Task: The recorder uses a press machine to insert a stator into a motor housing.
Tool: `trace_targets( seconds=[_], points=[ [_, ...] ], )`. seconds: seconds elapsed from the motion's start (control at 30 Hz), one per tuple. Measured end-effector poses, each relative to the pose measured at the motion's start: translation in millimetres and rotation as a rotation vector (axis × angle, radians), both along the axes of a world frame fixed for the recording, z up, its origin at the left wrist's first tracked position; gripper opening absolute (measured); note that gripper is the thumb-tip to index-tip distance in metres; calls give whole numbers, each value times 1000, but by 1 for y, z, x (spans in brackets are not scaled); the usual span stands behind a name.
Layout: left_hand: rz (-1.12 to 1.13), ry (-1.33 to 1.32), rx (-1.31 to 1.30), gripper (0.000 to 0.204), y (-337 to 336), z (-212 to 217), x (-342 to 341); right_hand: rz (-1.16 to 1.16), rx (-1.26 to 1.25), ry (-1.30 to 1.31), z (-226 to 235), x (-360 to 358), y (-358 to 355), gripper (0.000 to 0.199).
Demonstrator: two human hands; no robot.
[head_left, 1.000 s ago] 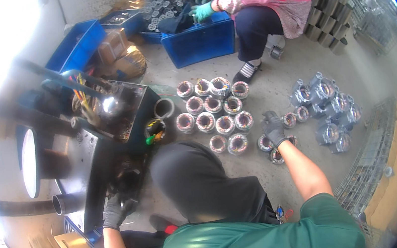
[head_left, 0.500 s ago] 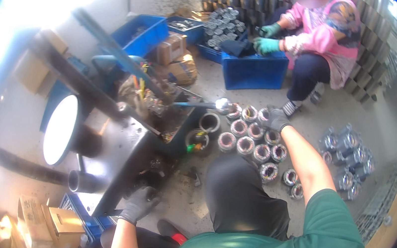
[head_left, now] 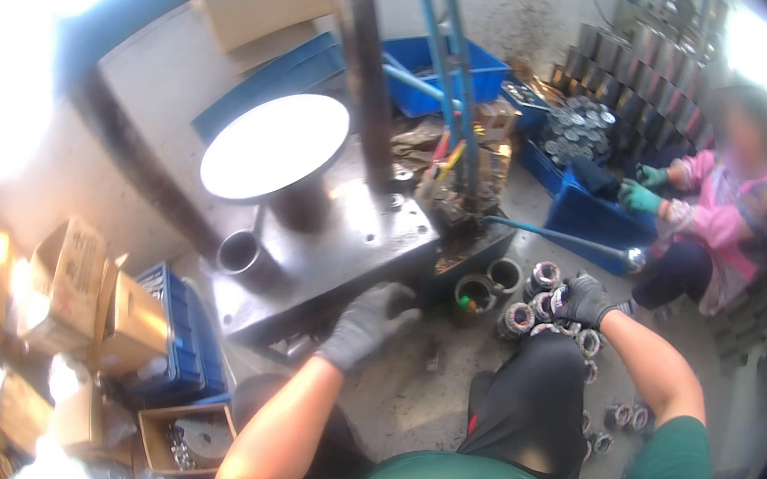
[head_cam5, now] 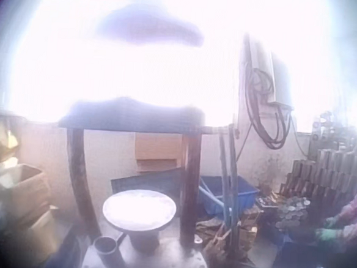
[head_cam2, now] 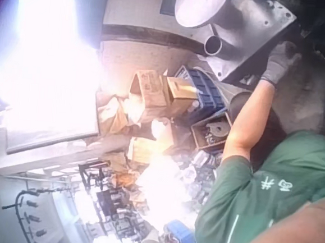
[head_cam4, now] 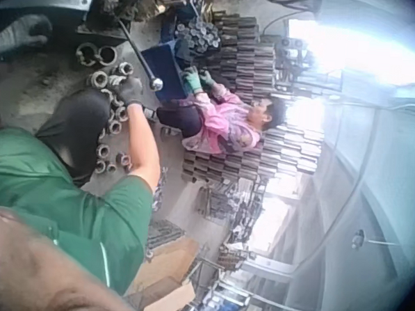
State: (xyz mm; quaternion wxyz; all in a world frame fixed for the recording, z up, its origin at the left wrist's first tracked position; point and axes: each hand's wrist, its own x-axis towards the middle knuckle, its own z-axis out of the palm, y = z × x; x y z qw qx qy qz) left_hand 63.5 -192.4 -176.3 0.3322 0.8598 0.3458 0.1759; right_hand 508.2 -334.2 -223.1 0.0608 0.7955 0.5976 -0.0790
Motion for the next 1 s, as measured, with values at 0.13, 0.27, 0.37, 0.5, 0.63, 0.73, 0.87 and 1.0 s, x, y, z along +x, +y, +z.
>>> trace_targets(
  seconds=[0.13, 0.27, 0.37, 0.5, 0.63, 0.73, 0.87, 1.0],
  points=[
    [105, -241, -193, 53, -5, -24, 28, 182, 199, 231, 88, -105, 33, 62],
    [248, -622, -1195, 79, -17, 20, 41, 482, 582, 467, 117, -179, 71, 58],
    [75, -1011, -1146, 88, -18, 25, 25, 451, 686, 591, 149, -239, 93, 63],
    [131, -1507, -1432, 81, -6, 37, 7, 546, 683, 862, 162, -268, 119, 80],
    [36, -1664, -1311, 65, 1, 39, -5, 814, 753, 796, 147, -271, 132, 105],
    [111, -1699, -1313, 60, 8, 23, -7, 841, 717, 864, 126, -282, 138, 117],
    [-47, -1753, -1418, 61, -3, 36, -6, 769, 657, 996, 123, -286, 140, 119],
    [161, -1646, -1377, 66, -6, 26, 3, 909, 661, 829, 137, -283, 142, 115]
  ],
)
